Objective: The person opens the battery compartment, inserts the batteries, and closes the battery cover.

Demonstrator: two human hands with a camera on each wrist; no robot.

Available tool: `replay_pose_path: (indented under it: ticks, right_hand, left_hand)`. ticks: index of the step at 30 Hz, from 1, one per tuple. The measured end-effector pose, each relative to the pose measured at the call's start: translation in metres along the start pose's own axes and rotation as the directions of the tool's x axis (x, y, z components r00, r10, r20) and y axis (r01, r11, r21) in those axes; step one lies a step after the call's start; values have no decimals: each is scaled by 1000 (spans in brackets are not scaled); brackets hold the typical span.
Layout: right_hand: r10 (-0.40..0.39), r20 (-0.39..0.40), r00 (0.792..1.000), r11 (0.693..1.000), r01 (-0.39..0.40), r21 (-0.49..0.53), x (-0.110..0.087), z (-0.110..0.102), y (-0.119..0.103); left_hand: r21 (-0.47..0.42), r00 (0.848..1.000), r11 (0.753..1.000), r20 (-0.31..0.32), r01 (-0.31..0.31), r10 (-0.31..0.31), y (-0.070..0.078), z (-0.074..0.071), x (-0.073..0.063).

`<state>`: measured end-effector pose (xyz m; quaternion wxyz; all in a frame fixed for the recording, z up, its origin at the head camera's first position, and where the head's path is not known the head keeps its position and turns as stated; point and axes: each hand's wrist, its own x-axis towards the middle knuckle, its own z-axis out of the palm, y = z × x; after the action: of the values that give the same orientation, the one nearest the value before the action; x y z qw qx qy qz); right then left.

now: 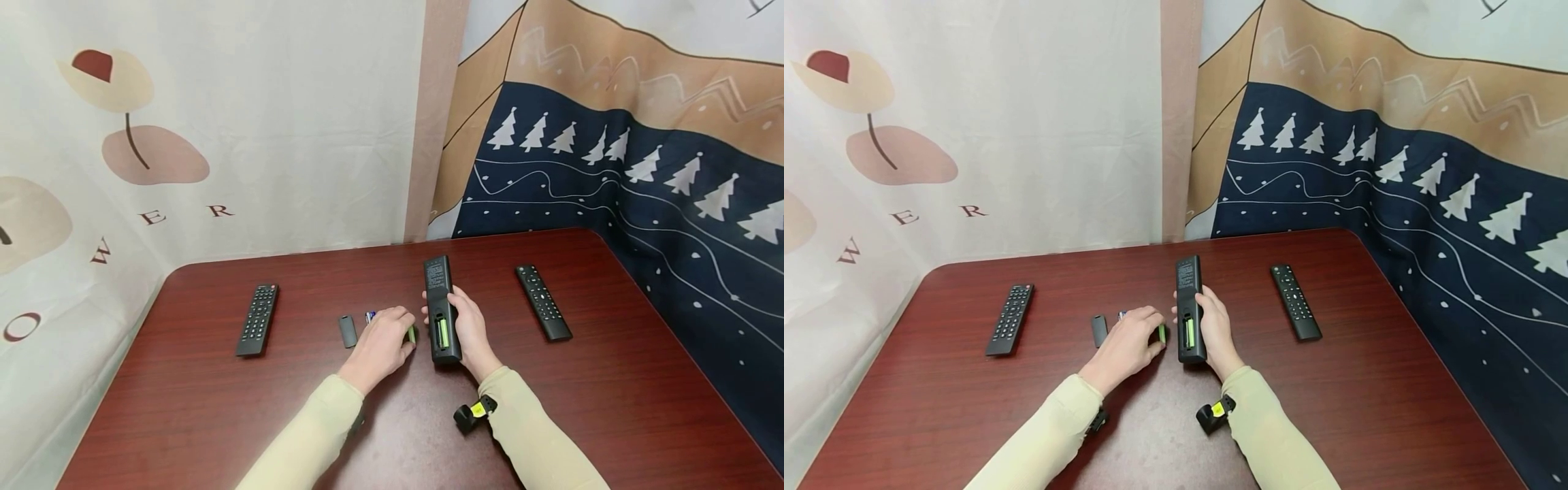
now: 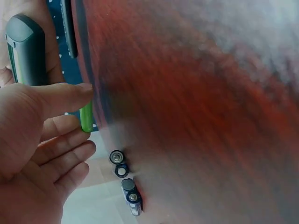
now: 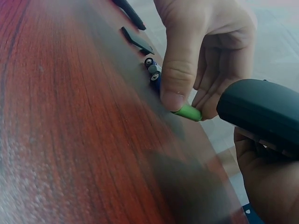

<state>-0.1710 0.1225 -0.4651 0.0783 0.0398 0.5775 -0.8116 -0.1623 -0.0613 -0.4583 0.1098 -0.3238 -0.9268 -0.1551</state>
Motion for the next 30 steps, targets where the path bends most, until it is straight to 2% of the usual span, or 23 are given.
replay_pose_path:
  ticks: [18,30]
  right_hand:
    - [0,-3,1000,1000,0,2,1,3,0]
    - [15,3,1000,1000,-15,18,1,5,3]
  left_hand:
    - [-74,991,997,-133,0,-10,-1,-6,-6]
    - [-90,973,995,-229,-41,20,2,-10,-2]
